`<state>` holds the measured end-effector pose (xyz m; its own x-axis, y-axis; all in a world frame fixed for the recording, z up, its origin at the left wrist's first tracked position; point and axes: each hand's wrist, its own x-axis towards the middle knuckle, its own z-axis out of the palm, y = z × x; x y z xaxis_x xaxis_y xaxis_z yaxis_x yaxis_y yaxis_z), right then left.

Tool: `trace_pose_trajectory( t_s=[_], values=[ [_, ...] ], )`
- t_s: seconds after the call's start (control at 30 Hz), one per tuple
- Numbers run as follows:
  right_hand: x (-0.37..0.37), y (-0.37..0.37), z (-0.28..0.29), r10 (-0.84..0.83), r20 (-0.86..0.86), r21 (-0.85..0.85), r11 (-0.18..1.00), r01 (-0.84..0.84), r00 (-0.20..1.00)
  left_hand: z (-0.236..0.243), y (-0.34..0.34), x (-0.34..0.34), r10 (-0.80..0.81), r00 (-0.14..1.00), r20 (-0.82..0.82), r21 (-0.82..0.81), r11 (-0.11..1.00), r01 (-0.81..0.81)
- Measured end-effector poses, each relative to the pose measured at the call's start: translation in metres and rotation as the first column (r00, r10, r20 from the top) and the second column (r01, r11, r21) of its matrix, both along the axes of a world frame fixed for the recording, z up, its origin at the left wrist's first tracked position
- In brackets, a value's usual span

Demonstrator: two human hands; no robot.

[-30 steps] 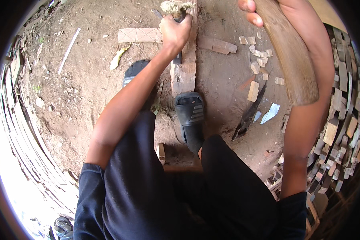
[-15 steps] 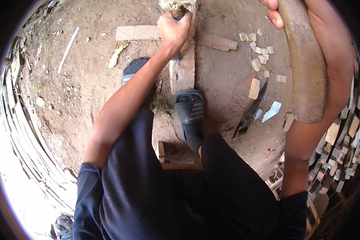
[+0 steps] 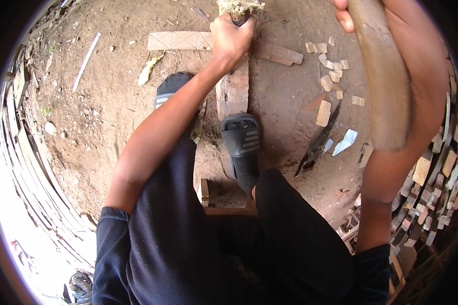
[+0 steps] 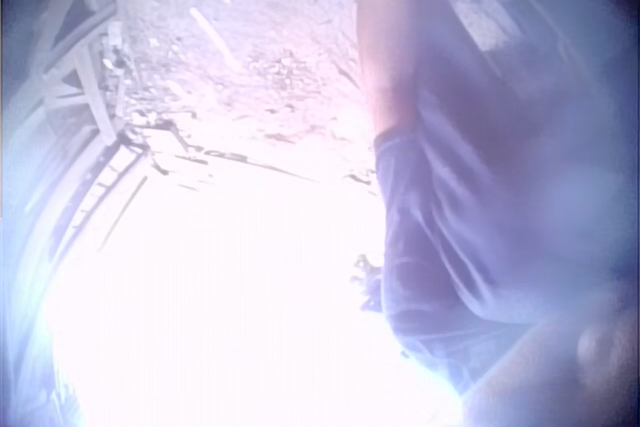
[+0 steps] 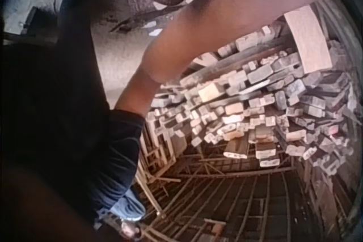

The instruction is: The person sits on the ground and uses a chisel and hammer to carve a piece of wood. They repeatedly strike the chisel to remove wood shavings and occasionally clear debris from the workpiece.

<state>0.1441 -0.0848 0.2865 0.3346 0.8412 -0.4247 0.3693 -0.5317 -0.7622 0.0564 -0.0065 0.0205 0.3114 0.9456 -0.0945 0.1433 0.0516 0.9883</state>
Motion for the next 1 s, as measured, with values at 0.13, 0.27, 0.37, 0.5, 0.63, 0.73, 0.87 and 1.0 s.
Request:
trace_pose_trajectory(
  t_s=[0.13, 0.27, 0.37, 0.5, 0.63, 0.73, 0.87, 1.0],
  values=[
    [-0.013, 0.017, -0.006, 0.061, 0.175, -0.081, 0.996, -0.048, 0.983, 0.010, -0.009, 0.018, -0.060, 0.998, 0.025, -0.004, 0.998, 0.060],
    [0.001, 0.029, -0.024, 0.236, 0.007, -0.243, 0.943, -0.227, 0.972, -0.007, 0.002, -0.003, 0.026, 0.999, 0.024, 0.060, 0.998, -0.027],
    [0.011, 0.027, -0.020, 0.078, 0.043, -0.235, 0.970, -0.066, 0.996, -0.003, 0.004, 0.010, -0.050, 0.999, 0.013, -0.051, 0.997, 0.050],
    [0.018, 0.035, -0.026, 0.076, 0.062, 0.179, 0.980, -0.086, 0.995, -0.005, 0.008, 0.011, -0.012, 0.997, -0.076, -0.002, 1.000, 0.012],
    [0.013, 0.042, -0.029, 0.145, 0.149, 0.056, 0.986, -0.155, 0.978, -0.005, 0.006, 0.020, 0.019, 1.000, -0.010, -0.040, 0.999, -0.020],
    [0.005, 0.054, -0.044, 0.295, 0.068, -0.209, 0.938, -0.275, 0.953, -0.015, 0.014, 0.009, 0.079, 0.997, -0.024, 0.006, 0.997, -0.079],
    [0.005, 0.055, -0.042, 0.294, -0.027, -0.094, 0.951, -0.296, 0.955, -0.017, 0.012, 0.007, 0.059, 0.996, -0.064, -0.027, 0.998, -0.061],
    [0.003, 0.052, -0.036, 0.084, 0.080, 0.079, 0.993, -0.090, 0.993, -0.005, 0.008, 0.015, 0.032, 0.996, -0.085, -0.037, 0.999, -0.036]
  ],
)
